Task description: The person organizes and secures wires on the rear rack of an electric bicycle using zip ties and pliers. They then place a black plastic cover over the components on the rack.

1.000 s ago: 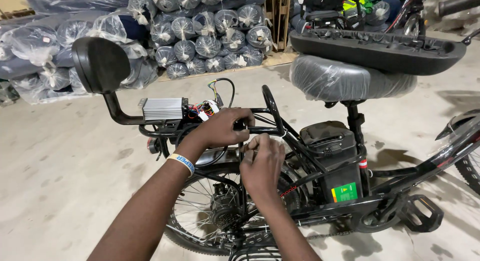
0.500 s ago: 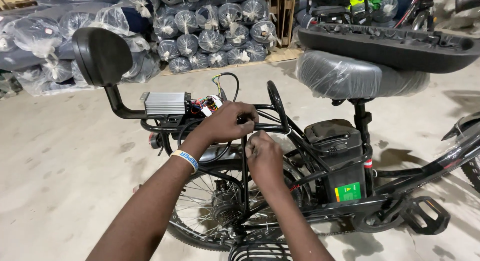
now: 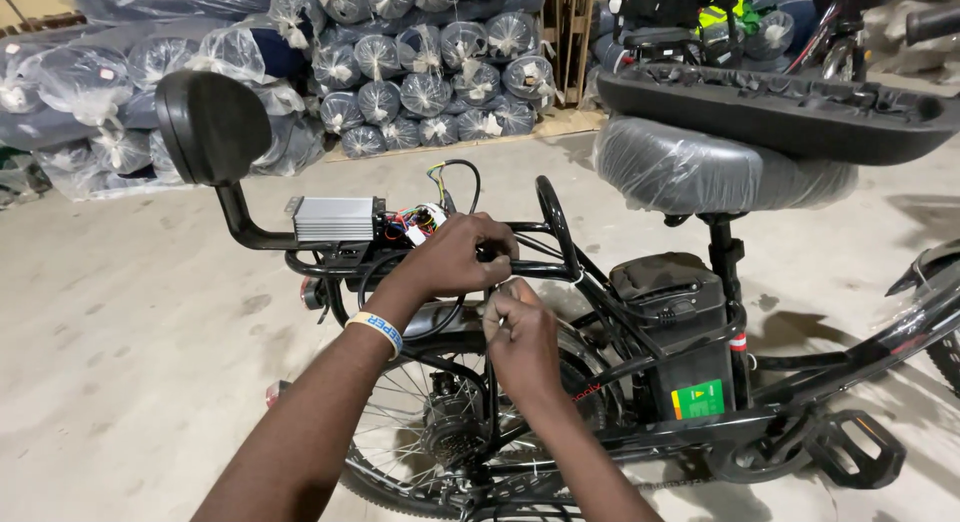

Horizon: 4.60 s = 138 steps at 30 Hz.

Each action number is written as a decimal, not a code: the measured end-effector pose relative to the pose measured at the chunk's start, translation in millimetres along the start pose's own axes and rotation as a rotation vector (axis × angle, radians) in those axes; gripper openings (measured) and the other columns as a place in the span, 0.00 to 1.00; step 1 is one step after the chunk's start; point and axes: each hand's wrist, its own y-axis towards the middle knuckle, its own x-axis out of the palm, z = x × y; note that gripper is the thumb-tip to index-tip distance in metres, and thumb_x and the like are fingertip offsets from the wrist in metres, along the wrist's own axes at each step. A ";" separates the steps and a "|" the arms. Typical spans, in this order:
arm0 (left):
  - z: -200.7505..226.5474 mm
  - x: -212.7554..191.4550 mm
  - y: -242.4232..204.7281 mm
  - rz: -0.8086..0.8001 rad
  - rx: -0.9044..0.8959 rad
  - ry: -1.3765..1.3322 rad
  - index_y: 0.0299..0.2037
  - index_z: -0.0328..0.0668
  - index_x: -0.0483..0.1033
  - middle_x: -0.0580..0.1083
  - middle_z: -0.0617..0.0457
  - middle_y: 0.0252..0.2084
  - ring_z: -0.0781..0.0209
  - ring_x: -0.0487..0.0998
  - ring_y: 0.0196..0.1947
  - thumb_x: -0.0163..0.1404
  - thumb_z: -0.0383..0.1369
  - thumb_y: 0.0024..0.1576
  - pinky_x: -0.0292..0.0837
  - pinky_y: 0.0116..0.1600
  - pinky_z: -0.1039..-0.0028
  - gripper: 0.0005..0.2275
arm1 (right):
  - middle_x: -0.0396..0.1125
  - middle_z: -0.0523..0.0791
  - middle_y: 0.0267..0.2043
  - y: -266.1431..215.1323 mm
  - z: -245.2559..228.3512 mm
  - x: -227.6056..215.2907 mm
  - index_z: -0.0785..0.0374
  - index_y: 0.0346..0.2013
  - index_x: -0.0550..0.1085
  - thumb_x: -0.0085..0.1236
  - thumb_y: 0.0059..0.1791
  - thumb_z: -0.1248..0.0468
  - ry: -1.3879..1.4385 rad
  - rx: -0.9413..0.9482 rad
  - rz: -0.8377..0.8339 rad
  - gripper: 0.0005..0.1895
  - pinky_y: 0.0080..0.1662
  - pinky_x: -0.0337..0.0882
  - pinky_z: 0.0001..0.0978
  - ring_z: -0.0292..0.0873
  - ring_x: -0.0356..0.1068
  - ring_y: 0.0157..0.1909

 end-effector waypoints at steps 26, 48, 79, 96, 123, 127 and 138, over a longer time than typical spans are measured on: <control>23.0 38.5 -41.1 0.358 0.211 0.200 0.40 0.39 0.76 0.75 0.40 0.32 0.37 0.76 0.38 0.48 0.25 0.52 0.73 0.44 0.55 0.08 | 0.68 0.49 0.29 -150.1 118.7 -26.2 0.65 0.33 0.68 0.51 0.47 0.73 0.391 0.623 -0.063 0.03 0.30 0.65 0.28 0.38 0.65 0.25; 22.0 135.4 -151.8 -0.560 -0.412 0.114 0.40 0.38 0.77 0.77 0.40 0.39 0.37 0.78 0.43 0.50 0.43 0.51 0.75 0.46 0.50 0.16 | 0.60 0.42 0.60 -367.2 296.4 28.1 0.45 0.52 0.70 0.58 0.41 0.51 -1.053 0.713 -1.207 0.24 0.57 0.50 0.65 0.57 0.46 0.65; 55.7 122.1 -132.5 -0.608 -0.568 0.113 0.38 0.48 0.76 0.74 0.45 0.46 0.46 0.76 0.43 0.46 0.33 0.57 0.70 0.44 0.59 0.06 | 0.73 0.40 0.29 -206.9 103.0 -44.5 0.61 0.29 0.77 0.66 0.40 0.71 0.168 0.625 -0.063 0.06 0.37 0.70 0.23 0.31 0.69 0.32; 106.6 77.8 -125.9 0.006 -0.602 -0.096 0.32 0.42 0.76 0.76 0.47 0.28 0.54 0.76 0.32 0.43 0.38 0.61 0.70 0.47 0.57 0.12 | 0.70 0.50 0.31 -153.1 51.5 -59.7 0.45 0.54 0.72 0.56 0.41 0.64 -0.520 0.436 -0.213 0.26 0.39 0.69 0.39 0.47 0.68 0.40; 73.6 89.3 -98.5 0.893 -0.531 -0.552 0.30 0.46 0.79 0.75 0.58 0.23 0.69 0.73 0.24 0.53 0.30 0.49 0.69 0.31 0.77 0.03 | 0.66 0.53 0.35 -98.5 66.3 -5.9 0.64 0.37 0.68 0.52 0.43 0.55 -0.514 0.163 0.024 0.15 0.45 0.62 0.49 0.58 0.62 0.42; 71.6 87.6 -97.4 0.901 -0.511 -0.690 0.33 0.44 0.80 0.74 0.58 0.23 0.71 0.71 0.24 0.54 0.31 0.49 0.67 0.32 0.79 0.05 | 0.65 0.54 0.41 -110.1 78.7 3.2 0.66 0.49 0.67 0.53 0.42 0.59 -0.523 0.215 0.088 0.23 0.47 0.61 0.51 0.61 0.62 0.44; 81.0 79.3 -105.6 0.825 -0.490 -0.786 0.37 0.42 0.80 0.74 0.57 0.27 0.69 0.74 0.30 0.55 0.29 0.51 0.73 0.39 0.79 0.06 | 0.66 0.55 0.41 -108.7 56.5 17.5 0.70 0.49 0.71 0.57 0.43 0.63 -0.361 0.221 0.217 0.22 0.45 0.66 0.45 0.57 0.68 0.43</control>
